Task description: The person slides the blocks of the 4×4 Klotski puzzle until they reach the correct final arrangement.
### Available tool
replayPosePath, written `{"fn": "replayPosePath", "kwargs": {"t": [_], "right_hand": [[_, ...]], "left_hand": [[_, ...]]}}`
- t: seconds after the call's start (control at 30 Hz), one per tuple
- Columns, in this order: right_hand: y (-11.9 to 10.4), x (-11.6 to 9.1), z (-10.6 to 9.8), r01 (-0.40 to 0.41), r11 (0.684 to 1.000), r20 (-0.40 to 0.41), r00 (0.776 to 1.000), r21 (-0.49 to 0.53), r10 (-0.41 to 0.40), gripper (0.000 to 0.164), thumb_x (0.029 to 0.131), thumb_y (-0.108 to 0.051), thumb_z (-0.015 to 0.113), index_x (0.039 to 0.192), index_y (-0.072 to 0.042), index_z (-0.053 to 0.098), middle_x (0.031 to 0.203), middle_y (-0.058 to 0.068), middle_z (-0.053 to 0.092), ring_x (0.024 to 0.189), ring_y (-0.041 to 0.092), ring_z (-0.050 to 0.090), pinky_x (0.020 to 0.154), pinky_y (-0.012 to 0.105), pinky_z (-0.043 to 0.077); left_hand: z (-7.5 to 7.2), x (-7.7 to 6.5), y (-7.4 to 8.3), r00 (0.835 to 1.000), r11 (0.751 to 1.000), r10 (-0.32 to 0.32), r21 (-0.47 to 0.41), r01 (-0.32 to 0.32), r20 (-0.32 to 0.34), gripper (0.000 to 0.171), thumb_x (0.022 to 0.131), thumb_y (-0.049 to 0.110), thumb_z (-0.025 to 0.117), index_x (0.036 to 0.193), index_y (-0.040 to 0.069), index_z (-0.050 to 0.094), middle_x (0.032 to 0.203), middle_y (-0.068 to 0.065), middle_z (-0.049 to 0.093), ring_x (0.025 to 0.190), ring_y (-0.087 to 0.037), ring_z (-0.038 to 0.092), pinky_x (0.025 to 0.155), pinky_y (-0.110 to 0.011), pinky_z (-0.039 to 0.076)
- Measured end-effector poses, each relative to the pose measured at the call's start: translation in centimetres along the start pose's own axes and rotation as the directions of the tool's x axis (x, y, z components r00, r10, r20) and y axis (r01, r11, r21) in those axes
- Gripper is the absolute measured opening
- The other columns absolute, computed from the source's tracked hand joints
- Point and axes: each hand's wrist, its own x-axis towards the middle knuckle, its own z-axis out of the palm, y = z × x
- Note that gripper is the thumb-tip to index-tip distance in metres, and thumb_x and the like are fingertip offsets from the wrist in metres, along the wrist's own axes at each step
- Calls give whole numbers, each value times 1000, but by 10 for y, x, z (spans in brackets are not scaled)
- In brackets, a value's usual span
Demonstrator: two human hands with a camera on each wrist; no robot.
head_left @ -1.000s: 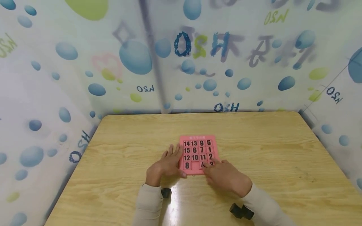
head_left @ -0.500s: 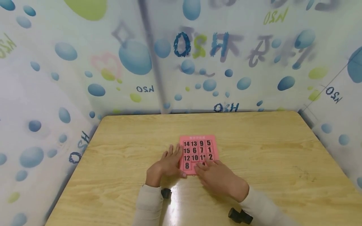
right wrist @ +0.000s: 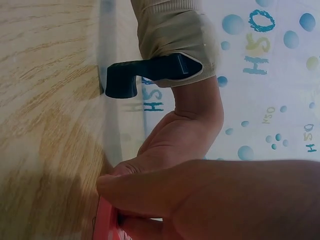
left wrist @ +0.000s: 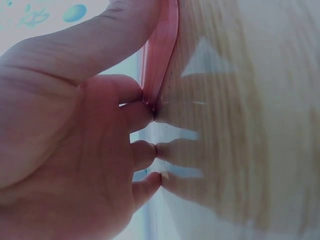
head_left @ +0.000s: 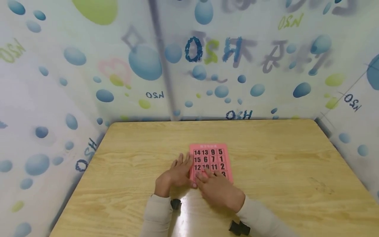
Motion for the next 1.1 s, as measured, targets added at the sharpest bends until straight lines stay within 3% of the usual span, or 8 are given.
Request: {"fn": "replayPosePath", "kwargs": {"t": [0.33, 0.73, 1.1], "right_hand": [[3, 1, -1, -31, 999, 39, 999, 42, 29, 53, 101, -35, 53, 149, -14, 46, 156, 2, 40, 144, 35, 36, 115, 56, 32], [5, -1, -4, -73, 994, 42, 997, 81, 70, 47, 100, -34, 54, 143, -15, 54, 149, 1, 50, 139, 36, 44, 114, 56, 35], [11, -4, -10, -104, 989, 57, 993, 105, 99, 46, 100, -32, 54, 142, -12, 56, 144, 7, 56, 136, 37, 47, 110, 55, 40]], "left_hand": [[-1, 2, 2, 1000, 1000, -16, -1, 16, 6, 112, 81, 37, 80, 159, 3, 6, 166, -16, -1, 151, -41, -9, 123, -54, 2], [0, 0, 1, 999, 999, -42, -11, 42, 15, 112, 80, 38, 80, 159, 3, 8, 166, -16, -1, 151, -40, -8, 123, -55, 3], [0, 1, 1, 1000, 1000, -21, -14, 21, 7, 112, 80, 37, 81, 159, 2, 8, 165, -18, 0, 151, -41, -8, 123, -54, 3]]}}
